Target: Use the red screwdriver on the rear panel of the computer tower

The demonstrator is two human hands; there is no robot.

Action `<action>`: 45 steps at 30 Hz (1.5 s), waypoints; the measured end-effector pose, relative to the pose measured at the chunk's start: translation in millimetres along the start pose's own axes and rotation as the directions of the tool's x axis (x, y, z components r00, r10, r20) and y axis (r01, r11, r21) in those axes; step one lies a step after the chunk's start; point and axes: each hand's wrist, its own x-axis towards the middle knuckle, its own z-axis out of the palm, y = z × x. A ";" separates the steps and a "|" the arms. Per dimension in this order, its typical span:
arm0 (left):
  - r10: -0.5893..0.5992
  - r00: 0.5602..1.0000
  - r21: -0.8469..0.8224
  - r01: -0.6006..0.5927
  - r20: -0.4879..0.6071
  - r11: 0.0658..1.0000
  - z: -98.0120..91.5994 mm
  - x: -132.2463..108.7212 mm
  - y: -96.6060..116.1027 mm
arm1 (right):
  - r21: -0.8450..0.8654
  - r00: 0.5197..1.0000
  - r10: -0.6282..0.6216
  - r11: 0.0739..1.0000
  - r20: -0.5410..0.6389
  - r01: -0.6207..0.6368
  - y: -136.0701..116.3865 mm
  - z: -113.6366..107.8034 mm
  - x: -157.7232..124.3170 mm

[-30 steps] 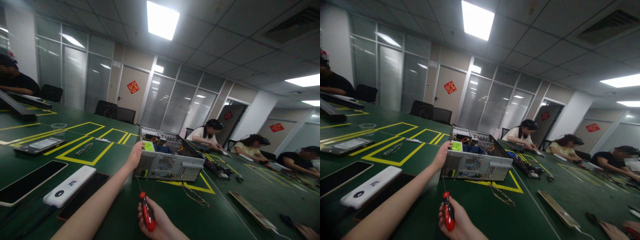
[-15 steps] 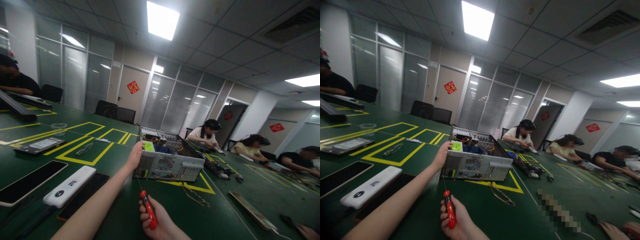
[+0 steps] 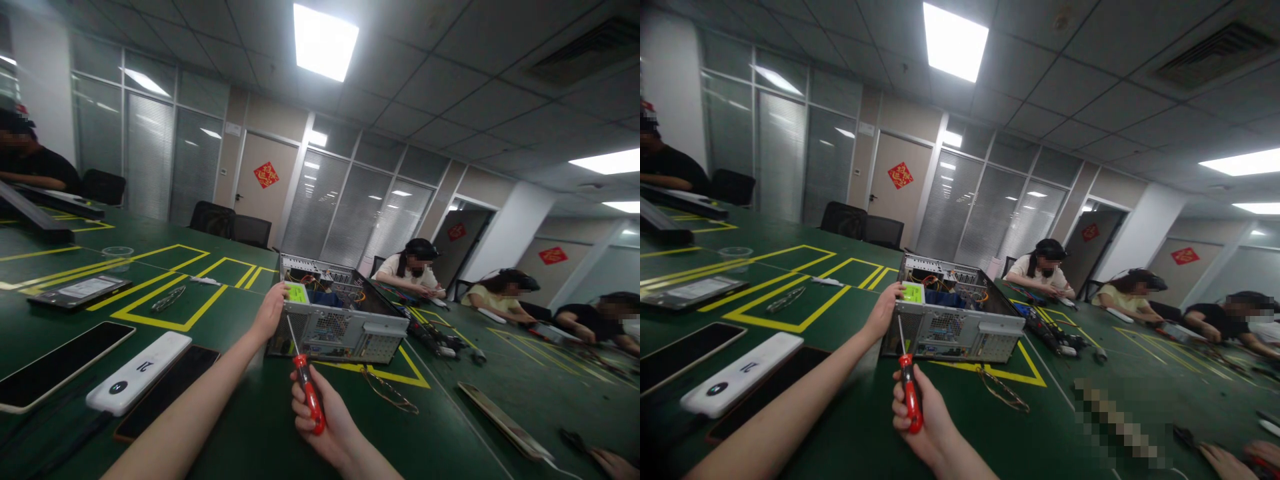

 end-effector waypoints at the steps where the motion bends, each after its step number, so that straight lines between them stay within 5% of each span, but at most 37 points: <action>1: -0.001 1.000 0.001 0.001 0.000 1.000 -0.1 0.0 0.1 | 0.004 1.000 0.002 1.000 0.002 -0.002 0.9 -1.0 0.9; 10: -0.001 1.000 -0.008 0.001 0.001 1.000 -1.2 0.5 0.5 | 0.028 1.000 0.007 1.000 -0.030 -0.006 0.5 -2.3 4.7; 17: 0.015 1.000 -0.003 -0.015 -0.017 1.000 0.0 -0.1 -1.9 | 0.022 0.976 0.049 0.998 0.214 -0.055 -13.8 15.3 -15.9; 23: 0.012 1.000 0.007 -0.012 -0.015 1.000 0.6 -1.0 -3.0 | -0.154 0.934 0.133 0.984 0.332 -0.085 -20.6 2.7 -15.5; 30: 0.022 1.000 0.015 -0.022 0.003 1.000 -1.5 0.4 0.5 | -0.161 0.965 0.094 0.985 0.244 -0.056 -17.5 2.6 -14.1; 38: 0.009 1.000 0.016 -0.009 0.009 1.000 -1.3 0.2 2.2 | -0.247 0.910 0.163 0.966 0.382 -0.070 -23.4 4.1 -19.1; 45: -0.001 1.000 0.011 0.001 0.021 1.000 -2.3 0.7 4.1 | -0.088 0.945 0.102 0.993 0.311 -0.078 -19.2 -3.9 -16.4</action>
